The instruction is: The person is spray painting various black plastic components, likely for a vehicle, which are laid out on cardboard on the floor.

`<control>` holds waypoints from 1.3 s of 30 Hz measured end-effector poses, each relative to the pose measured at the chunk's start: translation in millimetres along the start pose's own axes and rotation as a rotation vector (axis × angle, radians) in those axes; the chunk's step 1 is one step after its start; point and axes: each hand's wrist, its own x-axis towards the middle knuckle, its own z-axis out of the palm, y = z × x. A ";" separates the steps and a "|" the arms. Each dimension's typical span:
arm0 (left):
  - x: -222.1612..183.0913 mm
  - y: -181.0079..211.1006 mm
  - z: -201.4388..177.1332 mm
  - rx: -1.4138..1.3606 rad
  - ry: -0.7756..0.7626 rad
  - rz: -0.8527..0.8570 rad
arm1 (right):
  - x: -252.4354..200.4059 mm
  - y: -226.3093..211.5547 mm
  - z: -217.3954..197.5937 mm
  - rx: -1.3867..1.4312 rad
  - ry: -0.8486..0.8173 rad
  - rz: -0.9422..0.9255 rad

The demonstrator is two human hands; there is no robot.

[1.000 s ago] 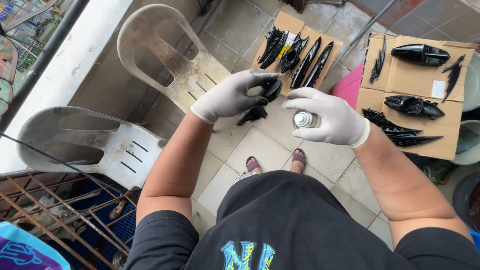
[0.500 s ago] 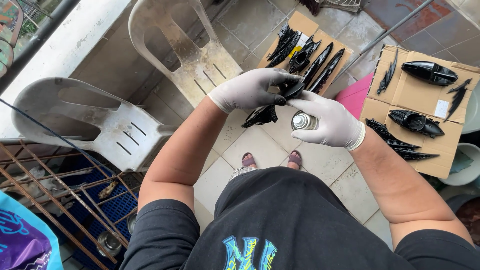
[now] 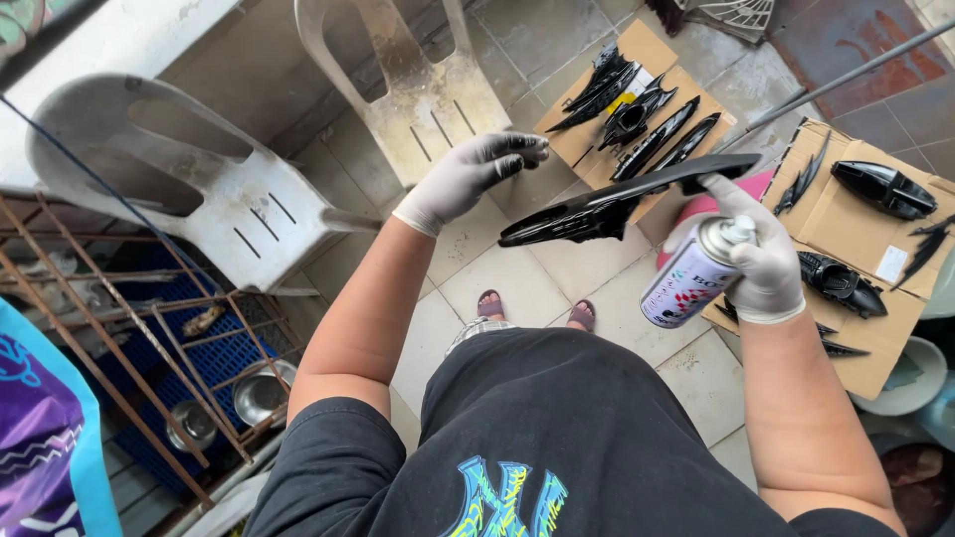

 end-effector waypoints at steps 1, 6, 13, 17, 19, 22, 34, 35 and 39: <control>-7.4 -4.4 2.4 -0.008 0.013 -0.003 | -5.7 6.6 -5.6 0.000 -0.007 0.013; -33.3 -29.7 13.7 -0.214 0.112 -0.090 | -8.9 5.6 7.9 0.128 0.248 0.079; -51.4 -34.4 35.4 -0.184 0.195 -0.058 | -10.0 25.4 -6.0 0.238 0.280 0.093; -55.3 0.1 47.1 -0.064 0.265 0.132 | -8.7 32.4 -4.6 0.359 0.339 0.102; -52.5 3.0 46.7 -0.057 0.286 0.162 | -6.9 33.3 -0.8 0.406 0.366 0.104; -46.3 0.6 45.6 -0.115 0.303 0.220 | -3.3 38.3 -0.8 0.488 0.395 0.086; -52.0 29.1 57.4 0.195 0.611 0.297 | 8.8 27.7 29.3 0.585 0.360 -0.014; -56.0 35.9 63.8 0.271 0.595 0.323 | 7.3 30.1 25.4 0.570 0.360 -0.015; -57.8 40.1 95.0 0.244 0.442 0.338 | 17.1 9.8 64.9 0.545 0.513 -0.027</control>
